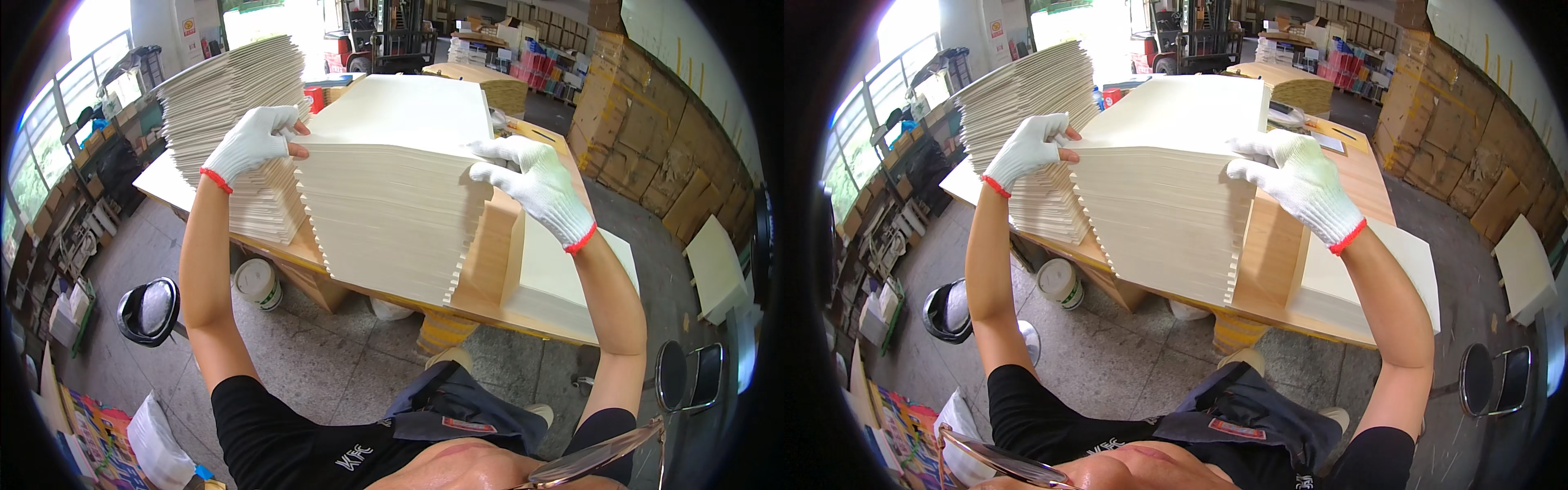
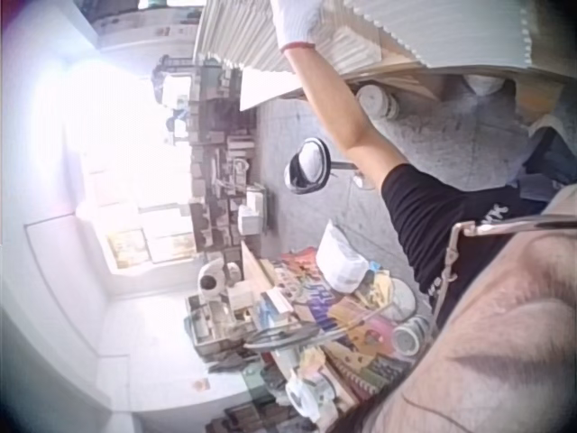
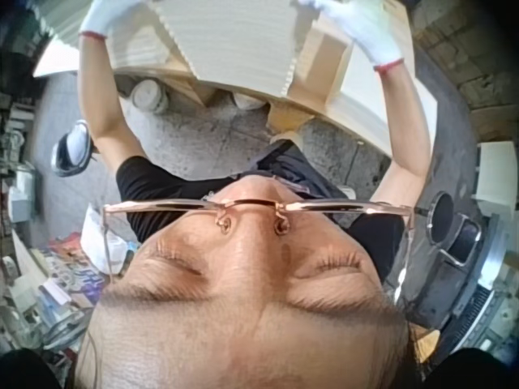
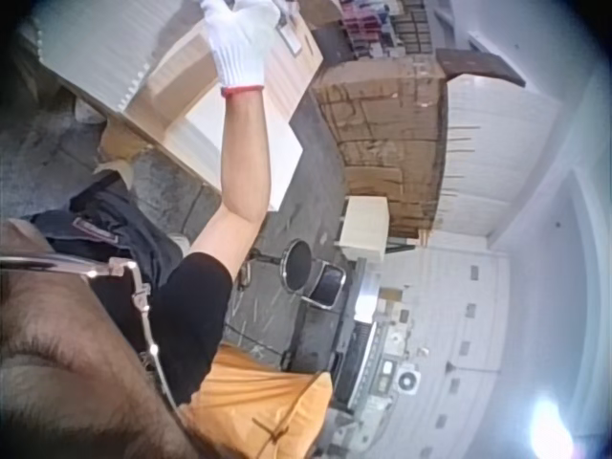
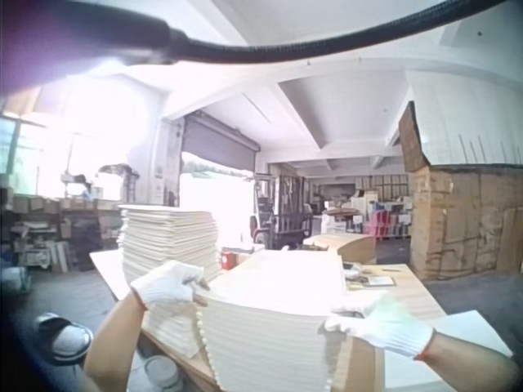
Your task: The person lifts individual white paper sheets from a large stack and places them onto a new stack on a wooden workbench, aligning the edges with their hands.
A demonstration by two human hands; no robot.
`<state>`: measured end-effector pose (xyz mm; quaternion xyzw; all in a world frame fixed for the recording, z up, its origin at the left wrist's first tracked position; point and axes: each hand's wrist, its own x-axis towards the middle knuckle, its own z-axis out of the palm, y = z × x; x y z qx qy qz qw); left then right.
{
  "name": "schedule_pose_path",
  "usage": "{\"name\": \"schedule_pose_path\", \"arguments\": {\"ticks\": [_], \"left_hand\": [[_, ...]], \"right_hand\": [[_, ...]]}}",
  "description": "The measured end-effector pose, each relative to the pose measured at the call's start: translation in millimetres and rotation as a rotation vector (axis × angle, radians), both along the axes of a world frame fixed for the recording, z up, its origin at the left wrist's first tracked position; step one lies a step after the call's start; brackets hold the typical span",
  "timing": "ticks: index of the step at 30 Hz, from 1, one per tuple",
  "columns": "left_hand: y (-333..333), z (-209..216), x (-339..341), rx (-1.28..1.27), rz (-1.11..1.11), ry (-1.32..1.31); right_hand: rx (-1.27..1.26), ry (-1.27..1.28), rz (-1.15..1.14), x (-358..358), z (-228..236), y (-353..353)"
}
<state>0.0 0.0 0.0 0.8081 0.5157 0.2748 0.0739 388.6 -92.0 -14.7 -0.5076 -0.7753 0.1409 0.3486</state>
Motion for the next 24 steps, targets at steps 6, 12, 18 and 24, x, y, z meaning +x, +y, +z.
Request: {"name": "schedule_pose_path", "arguments": {"ticks": [6,12,18,24], "left_hand": [[-1,1,1,0.019,-0.005,0.002],[-41,-10,27,0.387,0.134,0.190],[-49,-30,53,0.398,0.034,0.157],[-50,2,96,0.885,0.129,0.355]], "right_hand": [[0.110,-0.038,0.025,3,-5,2],[0.428,-0.164,-0.082,-7,-29,-12],[0.546,-0.262,-0.167,-12,-51,-17],[0.714,-0.311,-0.096,-2,-56,-22]]}}
